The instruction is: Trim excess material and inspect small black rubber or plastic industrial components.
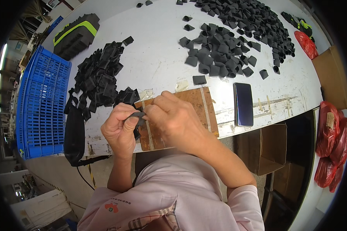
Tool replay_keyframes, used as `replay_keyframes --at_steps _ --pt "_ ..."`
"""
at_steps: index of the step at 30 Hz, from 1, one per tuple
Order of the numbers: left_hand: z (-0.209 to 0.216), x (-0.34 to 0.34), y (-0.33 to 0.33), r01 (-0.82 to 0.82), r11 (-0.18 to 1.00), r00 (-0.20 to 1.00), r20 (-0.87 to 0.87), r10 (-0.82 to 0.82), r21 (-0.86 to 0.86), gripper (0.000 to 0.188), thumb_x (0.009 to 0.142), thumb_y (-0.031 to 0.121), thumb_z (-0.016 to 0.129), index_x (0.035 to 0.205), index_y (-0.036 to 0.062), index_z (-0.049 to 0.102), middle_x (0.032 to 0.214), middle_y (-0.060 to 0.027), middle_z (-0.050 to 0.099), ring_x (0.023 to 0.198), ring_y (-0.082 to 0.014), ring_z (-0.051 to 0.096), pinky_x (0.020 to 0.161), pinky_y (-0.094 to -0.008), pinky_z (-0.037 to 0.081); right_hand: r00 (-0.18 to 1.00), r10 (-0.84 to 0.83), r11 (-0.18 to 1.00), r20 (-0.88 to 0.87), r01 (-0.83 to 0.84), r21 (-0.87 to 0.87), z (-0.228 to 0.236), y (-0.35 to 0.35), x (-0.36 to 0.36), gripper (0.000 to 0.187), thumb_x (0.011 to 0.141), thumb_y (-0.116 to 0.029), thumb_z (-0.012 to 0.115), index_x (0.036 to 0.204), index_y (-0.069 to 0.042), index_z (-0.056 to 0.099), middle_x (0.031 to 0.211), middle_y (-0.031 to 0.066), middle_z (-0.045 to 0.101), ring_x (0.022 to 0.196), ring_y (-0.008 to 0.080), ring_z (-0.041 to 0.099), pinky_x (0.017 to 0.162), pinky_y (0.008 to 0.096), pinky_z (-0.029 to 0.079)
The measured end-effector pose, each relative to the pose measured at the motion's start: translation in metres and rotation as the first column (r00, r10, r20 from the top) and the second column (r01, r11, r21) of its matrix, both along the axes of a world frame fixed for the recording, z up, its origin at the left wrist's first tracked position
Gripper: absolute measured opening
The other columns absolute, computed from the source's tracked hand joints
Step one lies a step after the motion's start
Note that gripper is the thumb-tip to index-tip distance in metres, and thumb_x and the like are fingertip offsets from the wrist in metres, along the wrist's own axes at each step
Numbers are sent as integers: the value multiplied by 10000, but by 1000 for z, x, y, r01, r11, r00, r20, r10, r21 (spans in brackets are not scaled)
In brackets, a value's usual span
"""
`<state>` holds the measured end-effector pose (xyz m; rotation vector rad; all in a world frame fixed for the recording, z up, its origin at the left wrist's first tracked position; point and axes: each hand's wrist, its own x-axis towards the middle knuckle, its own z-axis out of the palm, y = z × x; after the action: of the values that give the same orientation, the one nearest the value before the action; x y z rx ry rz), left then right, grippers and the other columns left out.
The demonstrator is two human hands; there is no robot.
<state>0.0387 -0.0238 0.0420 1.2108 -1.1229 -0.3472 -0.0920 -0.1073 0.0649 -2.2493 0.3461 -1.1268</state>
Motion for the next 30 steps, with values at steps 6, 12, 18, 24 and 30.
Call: replay_keyframes --at_steps 6,12,18,24,30 --pt "-3 -6 -2 78 997 996 43 -76 -28 80 760 11 624 770 -26 554 745 -92 566 684 -158 496 609 -242 404 998 -47 988 -42 40 -152 -10 -1 -3 251 518 24 609 758 -3 540 629 76 468 558 223 457 455 319 392" --pt "-11 -13 5 -119 993 981 155 120 -15 69 777 14 599 827 -23 569 823 -93 562 734 -159 512 641 -242 414 982 -165 966 -94 141 -218 -6 3 -4 244 528 18 622 759 0 546 634 82 462 560 234 464 448 332 375" --pt "-83 56 70 -650 565 758 384 527 508 307 758 48 540 1062 4 521 1008 -160 512 960 -291 478 834 -356 394 940 -335 662 61 189 725 -2 -27 -13 327 882 -281 489 899 21 612 618 21 537 529 63 435 487 195 334" --pt "-124 91 108 -696 510 692 660 292 505 124 711 80 619 797 18 555 845 -165 528 862 -351 480 773 -428 380 970 118 488 -211 128 864 -60 44 -18 312 876 -282 515 763 -5 602 566 9 521 508 68 439 461 216 339" --pt "-64 73 97 -507 710 847 437 304 489 52 771 19 550 811 -5 529 723 -155 557 660 -297 547 580 -340 422 914 156 819 -375 92 566 -52 68 2 283 834 -243 582 784 35 590 569 41 533 544 98 477 509 215 392"
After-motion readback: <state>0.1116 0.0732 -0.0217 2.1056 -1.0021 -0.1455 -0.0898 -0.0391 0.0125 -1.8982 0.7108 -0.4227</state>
